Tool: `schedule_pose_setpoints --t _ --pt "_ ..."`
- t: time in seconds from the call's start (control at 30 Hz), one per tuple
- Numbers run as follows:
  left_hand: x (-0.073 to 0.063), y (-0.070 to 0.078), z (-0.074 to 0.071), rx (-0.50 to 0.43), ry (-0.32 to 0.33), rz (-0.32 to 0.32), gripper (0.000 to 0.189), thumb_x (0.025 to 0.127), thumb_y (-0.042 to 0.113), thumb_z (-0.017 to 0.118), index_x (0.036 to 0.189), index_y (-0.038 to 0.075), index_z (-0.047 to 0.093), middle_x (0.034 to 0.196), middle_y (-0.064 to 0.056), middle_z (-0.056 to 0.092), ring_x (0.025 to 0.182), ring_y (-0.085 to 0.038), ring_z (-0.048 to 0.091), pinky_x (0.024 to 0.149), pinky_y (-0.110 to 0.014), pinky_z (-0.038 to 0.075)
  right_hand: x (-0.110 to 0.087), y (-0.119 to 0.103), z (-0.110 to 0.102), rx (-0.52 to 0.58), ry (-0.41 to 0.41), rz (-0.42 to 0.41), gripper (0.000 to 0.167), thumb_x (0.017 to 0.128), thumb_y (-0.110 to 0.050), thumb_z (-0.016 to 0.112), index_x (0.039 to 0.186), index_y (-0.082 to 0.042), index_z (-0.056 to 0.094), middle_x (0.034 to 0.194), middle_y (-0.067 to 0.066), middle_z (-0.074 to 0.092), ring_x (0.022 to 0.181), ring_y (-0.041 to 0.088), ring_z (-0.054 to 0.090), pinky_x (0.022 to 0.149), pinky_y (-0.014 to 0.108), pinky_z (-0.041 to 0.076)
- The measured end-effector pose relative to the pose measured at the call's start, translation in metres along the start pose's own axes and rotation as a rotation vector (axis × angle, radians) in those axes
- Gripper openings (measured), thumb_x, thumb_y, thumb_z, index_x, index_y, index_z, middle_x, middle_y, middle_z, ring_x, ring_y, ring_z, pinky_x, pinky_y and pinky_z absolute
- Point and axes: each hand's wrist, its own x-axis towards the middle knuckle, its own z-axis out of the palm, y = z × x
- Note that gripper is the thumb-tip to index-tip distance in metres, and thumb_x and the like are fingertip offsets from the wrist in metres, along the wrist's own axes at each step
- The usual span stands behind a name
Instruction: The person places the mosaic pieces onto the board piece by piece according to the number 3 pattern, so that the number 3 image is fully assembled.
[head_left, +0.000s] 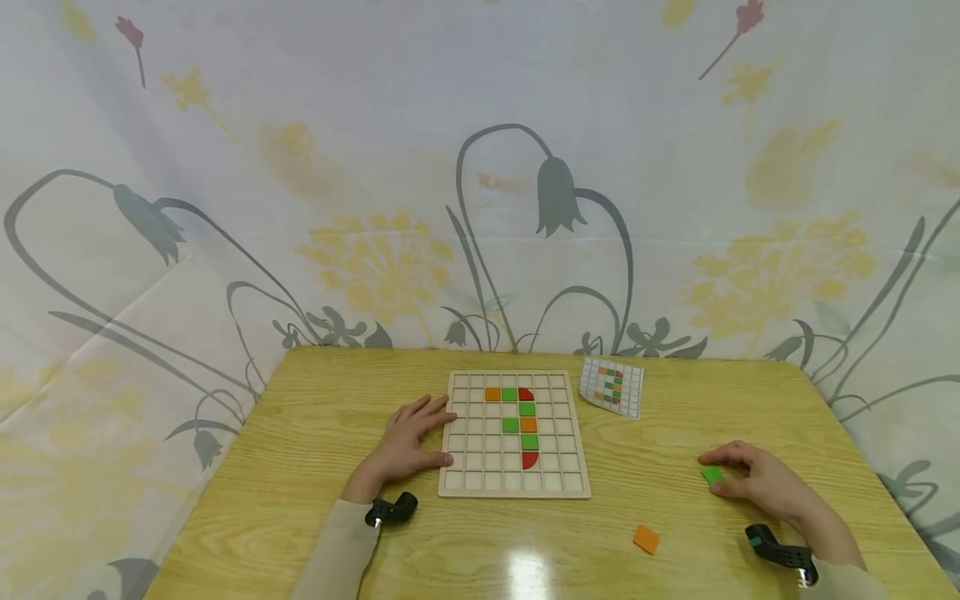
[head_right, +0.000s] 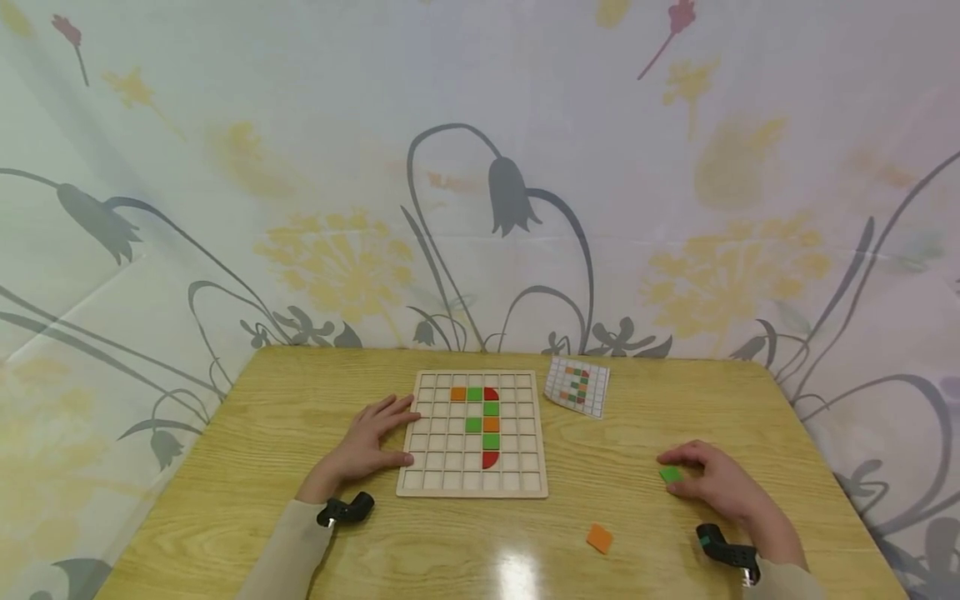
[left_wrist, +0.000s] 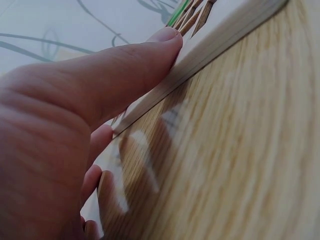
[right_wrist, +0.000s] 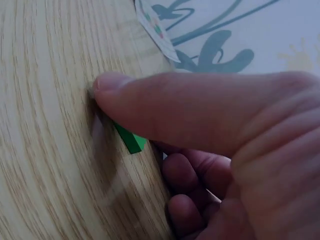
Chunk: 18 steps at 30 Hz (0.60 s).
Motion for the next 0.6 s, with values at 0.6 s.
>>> schedule_pose_setpoints --t 0.6 --pt "0.000 -0.002 0.001 -0.007 -0.001 -0.001 0.066 0.086 0.041 0.077 0.143 0.015 0.056 0.161 -0.006 0.031 0.149 -0.036 0.015 0.114 -0.063 0.007 0.004 -0.003 0.010 -0.070 0.071 0.005 0.029 0.085 -0.018 0.080 0.109 -0.004 0.073 0.095 0.002 0.060 0.080 0.005 0.050 0.070 0.027 0.044"
